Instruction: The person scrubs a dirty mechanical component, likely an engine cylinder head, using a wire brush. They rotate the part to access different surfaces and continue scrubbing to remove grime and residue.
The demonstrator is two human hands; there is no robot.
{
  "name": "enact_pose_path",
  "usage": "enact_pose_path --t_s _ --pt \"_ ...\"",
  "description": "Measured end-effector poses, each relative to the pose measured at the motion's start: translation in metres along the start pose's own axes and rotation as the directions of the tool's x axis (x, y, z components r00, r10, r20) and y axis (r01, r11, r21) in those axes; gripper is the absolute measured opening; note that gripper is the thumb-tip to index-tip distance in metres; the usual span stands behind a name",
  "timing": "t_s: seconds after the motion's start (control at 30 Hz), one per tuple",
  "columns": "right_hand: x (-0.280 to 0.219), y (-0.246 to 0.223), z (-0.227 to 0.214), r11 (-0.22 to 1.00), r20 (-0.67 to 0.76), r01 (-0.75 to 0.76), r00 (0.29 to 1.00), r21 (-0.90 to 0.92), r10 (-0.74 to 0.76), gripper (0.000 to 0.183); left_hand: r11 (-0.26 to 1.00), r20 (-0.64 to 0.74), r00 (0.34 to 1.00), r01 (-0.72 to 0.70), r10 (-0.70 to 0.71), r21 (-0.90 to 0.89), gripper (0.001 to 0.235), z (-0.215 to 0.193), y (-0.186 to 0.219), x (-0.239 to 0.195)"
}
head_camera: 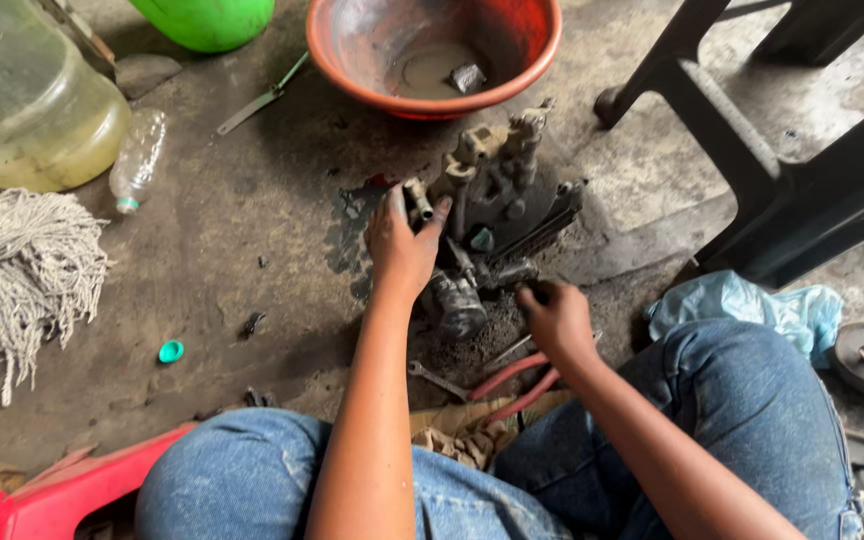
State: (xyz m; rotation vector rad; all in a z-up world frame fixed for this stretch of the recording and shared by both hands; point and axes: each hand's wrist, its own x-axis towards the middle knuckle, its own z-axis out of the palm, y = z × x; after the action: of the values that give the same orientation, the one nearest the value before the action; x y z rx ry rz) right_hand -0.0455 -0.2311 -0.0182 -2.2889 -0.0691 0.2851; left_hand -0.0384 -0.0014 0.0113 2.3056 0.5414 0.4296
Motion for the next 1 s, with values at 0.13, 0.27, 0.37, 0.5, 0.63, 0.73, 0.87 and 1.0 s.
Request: enact_pose_path --t_s 0.13,0.27,0.37,0.5,0.63,0.73,0.87,1.0 --pt "0.002 0.006 -0.005 0.997 0.028 -0.072 0.997 -0.015 0.073 0.031 0.999 0.014 1.0 -0.013 0.014 -0.042 0.092 0.001 0.005 0.005" --pt "-0.007 0.009 -0.003 0.997 0.049 0.081 0.996 0.014 -0.081 0.027 1.0 0.036 0.999 0.002 -0.001 -0.015 0.092 0.002 0.002 0.006" --pt "-0.013 0.001 -0.008 0.987 0.059 0.156 0.986 0.03 -0.158 0.032 0.999 0.042 0.998 0.037 -0.036 -0.013 0.095 0.004 0.003 0.01" --pt "-0.026 -0.023 -0.016 0.976 0.002 0.212 0.977 -0.044 -0.212 0.031 1.0 0.034 0.999 0.018 -0.018 -0.022 0.094 0.001 0.0 0.011" --pt "-0.033 -0.034 -0.021 0.968 -0.03 0.248 0.968 -0.035 -0.249 0.032 1.0 0.034 0.999 0.022 -0.022 -0.016 0.093 0.003 0.001 0.01" --pt "-0.027 -0.029 -0.018 0.879 -0.136 0.471 0.868 -0.077 -0.477 0.027 0.999 0.015 1.0 0.01 -0.009 -0.038 0.092 0.003 0.002 0.012" --pt "-0.017 -0.023 -0.01 0.9 -0.09 0.435 0.897 0.019 -0.432 0.03 0.997 0.044 0.999 0.032 -0.029 -0.076 0.091 0.002 0.004 0.011" --pt "-0.015 -0.025 0.0 0.97 0.052 0.234 0.972 -0.072 -0.23 0.014 1.0 0.018 1.0 0.017 -0.017 -0.022 0.09 0.005 0.0 0.013"
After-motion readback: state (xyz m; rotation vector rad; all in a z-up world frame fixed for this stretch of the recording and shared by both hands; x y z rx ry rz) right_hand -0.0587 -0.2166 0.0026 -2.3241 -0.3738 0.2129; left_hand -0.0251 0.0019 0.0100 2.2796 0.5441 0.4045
